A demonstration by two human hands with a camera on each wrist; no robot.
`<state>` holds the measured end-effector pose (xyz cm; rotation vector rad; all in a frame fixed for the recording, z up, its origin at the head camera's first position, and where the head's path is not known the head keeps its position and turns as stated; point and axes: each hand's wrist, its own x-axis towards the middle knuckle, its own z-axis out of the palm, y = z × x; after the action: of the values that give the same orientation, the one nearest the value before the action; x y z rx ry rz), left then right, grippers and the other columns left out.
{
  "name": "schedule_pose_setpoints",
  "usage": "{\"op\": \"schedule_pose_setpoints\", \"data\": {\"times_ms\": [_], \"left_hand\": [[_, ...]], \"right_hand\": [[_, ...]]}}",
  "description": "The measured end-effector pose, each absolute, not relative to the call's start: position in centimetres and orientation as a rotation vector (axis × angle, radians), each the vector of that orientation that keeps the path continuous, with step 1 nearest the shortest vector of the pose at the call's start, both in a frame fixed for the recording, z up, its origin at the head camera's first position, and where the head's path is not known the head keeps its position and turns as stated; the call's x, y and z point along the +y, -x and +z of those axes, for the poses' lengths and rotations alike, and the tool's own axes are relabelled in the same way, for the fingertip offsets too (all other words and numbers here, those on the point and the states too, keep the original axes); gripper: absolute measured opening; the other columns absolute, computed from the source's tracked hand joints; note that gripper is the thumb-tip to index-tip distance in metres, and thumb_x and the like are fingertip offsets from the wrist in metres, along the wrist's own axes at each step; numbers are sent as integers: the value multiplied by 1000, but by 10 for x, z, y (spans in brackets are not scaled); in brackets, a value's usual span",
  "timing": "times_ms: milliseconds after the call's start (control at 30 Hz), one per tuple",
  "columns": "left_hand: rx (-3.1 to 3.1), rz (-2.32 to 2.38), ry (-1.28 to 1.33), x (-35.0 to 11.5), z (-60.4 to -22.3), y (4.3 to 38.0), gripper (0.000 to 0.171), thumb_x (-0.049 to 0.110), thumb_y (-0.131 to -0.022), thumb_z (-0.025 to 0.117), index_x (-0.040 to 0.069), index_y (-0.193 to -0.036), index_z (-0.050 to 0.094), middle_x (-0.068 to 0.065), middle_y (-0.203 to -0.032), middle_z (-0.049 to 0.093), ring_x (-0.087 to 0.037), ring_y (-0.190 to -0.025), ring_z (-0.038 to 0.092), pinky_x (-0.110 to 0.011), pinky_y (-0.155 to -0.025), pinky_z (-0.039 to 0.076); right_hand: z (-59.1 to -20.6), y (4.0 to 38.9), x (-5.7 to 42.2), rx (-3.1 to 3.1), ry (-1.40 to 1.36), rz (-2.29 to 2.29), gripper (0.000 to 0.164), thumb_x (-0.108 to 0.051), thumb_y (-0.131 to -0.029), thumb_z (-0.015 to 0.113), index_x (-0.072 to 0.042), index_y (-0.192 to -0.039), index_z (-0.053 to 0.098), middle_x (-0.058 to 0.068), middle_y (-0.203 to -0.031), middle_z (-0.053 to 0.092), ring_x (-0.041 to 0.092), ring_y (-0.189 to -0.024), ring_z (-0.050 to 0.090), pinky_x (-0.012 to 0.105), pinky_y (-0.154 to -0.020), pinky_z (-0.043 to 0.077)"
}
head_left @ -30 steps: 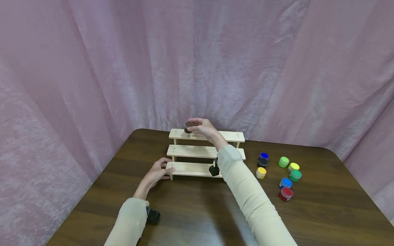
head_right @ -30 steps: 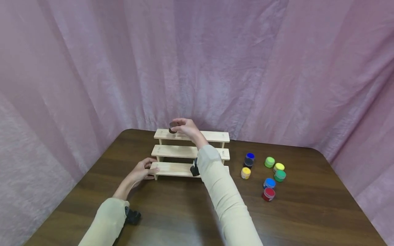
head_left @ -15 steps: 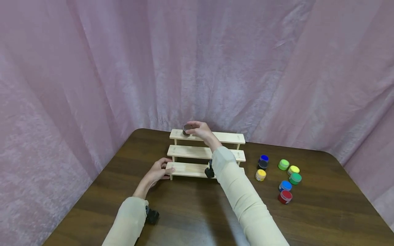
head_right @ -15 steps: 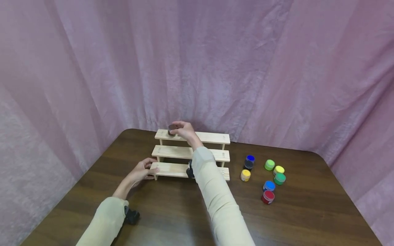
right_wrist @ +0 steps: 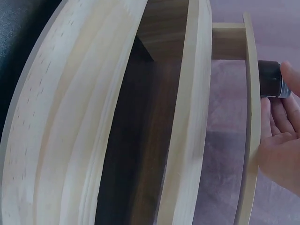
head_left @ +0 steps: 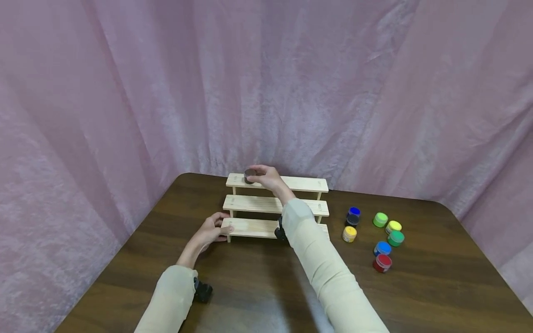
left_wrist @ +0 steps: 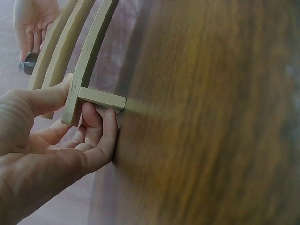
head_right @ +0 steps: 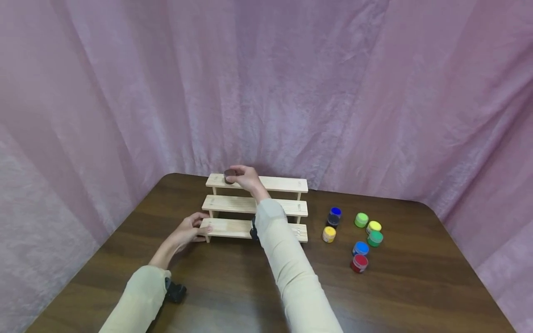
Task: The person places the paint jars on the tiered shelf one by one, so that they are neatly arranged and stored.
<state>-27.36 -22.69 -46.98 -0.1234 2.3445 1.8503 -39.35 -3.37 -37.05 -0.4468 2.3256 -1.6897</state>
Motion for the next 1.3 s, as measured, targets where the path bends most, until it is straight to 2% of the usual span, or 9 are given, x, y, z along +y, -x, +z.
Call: {"op": "schedule_pose_setpoints", "data": {"times_ms": [233,467,733,1033,1300], "left_hand": [[2334,1834,107,-226,-471,275,47,4,-93,63,-4,-134,43,-18,-110,58,-14,-84,61,-34,-77,56],[2323,1829,85,-223,-470,280,48,5,-93,63,-3,-135,43,-18,-111,58,-14,-84,61,-35,-79,57],[2331,1803,85,-230,-471,282,50,7,-93,64,-3,-136,41,-16,-111,58,-13,-85,61,-37,-81,57],[2341,1793,65,-233,-466,282,52,9,-94,63,-3,-138,40,-18,-113,57,-13,-86,61,-38,-82,57],[2311,1782,57,-233,-466,288,53,10,-93,64,-2,-139,40,-14,-110,58,-12,-86,61,-35,-82,57]], "right_hand": [[-373,393,-30,2347,440,-1663,55,-16,-90,70,-8,-141,51,15,-142,53,28,-134,49,41,-110,42],[-369,393,-21,2297,400,-1690,61,-8,-89,70,-4,-144,45,17,-142,53,29,-134,49,40,-112,40],[-363,382,-13,2319,384,-1645,66,-5,-88,68,-1,-147,39,17,-149,45,29,-139,43,38,-115,37],[-362,373,31,2343,448,-1699,50,-15,-93,65,-5,-140,51,16,-143,52,30,-132,50,42,-110,41],[-357,363,71,2319,378,-1804,46,-15,-96,61,-4,-139,51,19,-141,53,32,-130,52,40,-110,42]]}}
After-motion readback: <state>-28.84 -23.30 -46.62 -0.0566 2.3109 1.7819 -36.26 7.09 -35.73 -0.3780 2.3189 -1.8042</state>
